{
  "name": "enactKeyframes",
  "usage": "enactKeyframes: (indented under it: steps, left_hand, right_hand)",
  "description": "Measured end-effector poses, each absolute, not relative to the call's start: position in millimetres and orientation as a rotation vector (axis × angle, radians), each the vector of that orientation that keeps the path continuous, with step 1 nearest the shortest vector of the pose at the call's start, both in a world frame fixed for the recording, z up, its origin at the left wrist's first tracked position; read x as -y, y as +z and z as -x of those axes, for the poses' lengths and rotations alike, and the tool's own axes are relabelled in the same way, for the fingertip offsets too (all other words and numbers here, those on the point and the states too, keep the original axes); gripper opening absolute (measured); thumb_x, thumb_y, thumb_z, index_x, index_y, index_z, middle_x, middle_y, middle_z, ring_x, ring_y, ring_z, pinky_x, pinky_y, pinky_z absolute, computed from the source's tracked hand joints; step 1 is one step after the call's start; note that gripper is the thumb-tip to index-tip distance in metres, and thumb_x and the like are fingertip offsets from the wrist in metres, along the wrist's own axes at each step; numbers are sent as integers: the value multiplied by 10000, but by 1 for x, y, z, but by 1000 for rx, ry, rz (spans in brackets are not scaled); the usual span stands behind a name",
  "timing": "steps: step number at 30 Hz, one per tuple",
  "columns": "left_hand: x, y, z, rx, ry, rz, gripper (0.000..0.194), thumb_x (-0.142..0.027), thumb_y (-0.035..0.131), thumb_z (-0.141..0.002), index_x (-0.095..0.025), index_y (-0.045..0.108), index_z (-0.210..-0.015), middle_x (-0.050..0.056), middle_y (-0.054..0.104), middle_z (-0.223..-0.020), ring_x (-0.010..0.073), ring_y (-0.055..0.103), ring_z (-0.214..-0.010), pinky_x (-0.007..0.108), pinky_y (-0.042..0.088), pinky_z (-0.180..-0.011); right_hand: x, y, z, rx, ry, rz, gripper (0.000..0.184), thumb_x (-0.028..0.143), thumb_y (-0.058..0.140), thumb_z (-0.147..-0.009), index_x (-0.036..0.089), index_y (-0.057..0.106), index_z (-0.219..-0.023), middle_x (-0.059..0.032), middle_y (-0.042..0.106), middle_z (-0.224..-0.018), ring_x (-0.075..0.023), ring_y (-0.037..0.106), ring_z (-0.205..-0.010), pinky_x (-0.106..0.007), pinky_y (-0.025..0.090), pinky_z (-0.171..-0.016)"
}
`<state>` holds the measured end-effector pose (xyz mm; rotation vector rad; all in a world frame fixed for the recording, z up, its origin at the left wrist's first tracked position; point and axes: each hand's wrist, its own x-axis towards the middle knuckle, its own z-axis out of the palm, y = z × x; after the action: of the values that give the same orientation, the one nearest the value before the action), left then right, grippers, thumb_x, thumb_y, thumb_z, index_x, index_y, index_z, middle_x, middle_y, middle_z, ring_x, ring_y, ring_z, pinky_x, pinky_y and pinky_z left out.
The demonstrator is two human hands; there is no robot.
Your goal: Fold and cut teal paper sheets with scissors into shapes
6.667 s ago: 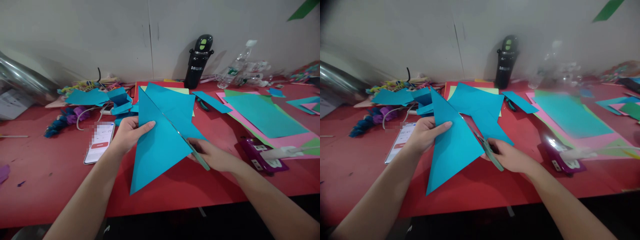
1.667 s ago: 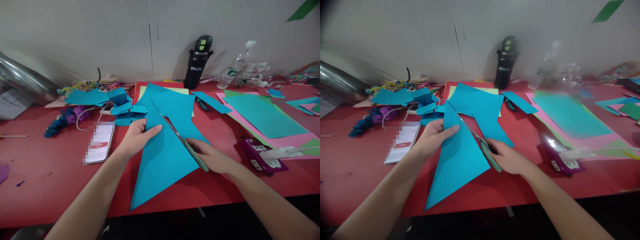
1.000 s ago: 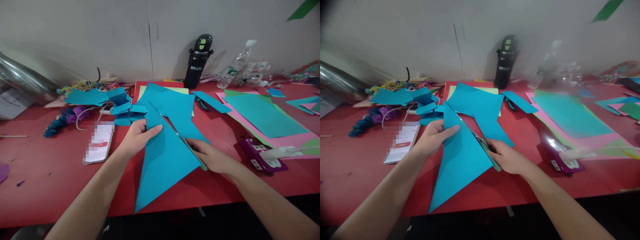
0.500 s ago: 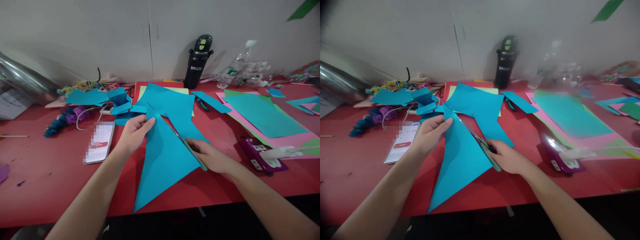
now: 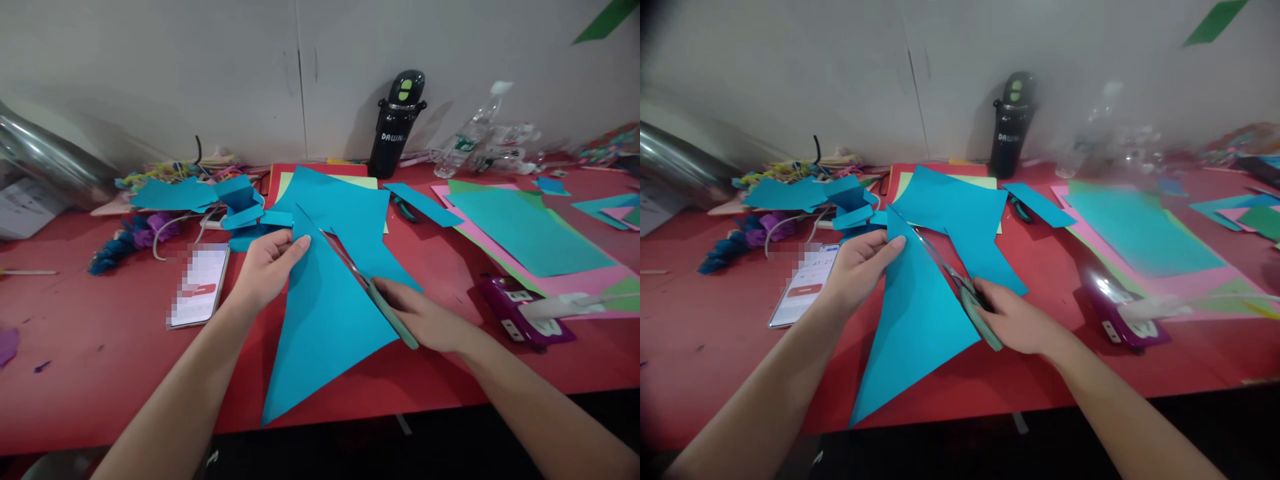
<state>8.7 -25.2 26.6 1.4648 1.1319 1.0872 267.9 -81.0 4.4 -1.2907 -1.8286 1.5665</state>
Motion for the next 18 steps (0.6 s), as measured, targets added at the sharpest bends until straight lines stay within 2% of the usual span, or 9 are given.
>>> enactKeyframes:
  steps: [3,8,14,18]
  left_hand:
    - [25,25,-9,-1127,1102,-1454,320,-528,695,-838,-213,665,-787,16,632,-668,183,599,-627,294,440,-504]
    - [24,26,-7,-1145,1117,-1470,312,-512,696,-840,-212,657,-765,8,616,-661,152,548,-570,278,393,-470]
    - [23,30,-4,-1149,1146,-1463,320,-508,710,-828,-204,638,-756,6,596,-651,150,534,-572,274,396,-474]
    - [25,31,-6,-1143,1123,-1474,350,-511,697,-837,-197,593,-722,-1,553,-630,130,475,-533,253,338,-447]
  right_hand:
    - [80,5,-268,1829,1549,1279,276,449,491,-990,239,626,-1106,-44,671,-926,-226,614,-825,-389,533,-734]
    - [80,4,-269,1810,1562,1249,342,504,509,-977,256,633,-1178,-55,691,-952,-273,643,-955,-450,555,-839]
    - [80,4,-270,1818,1567,1265,344,513,498,-983,260,653,-1157,-63,701,-1000,-271,645,-958,-465,551,-884]
    - [78,5,-269,1822,1579,1235,356,533,500,-978,242,653,-1116,-66,692,-1045,-261,636,-958,-471,536,-929]
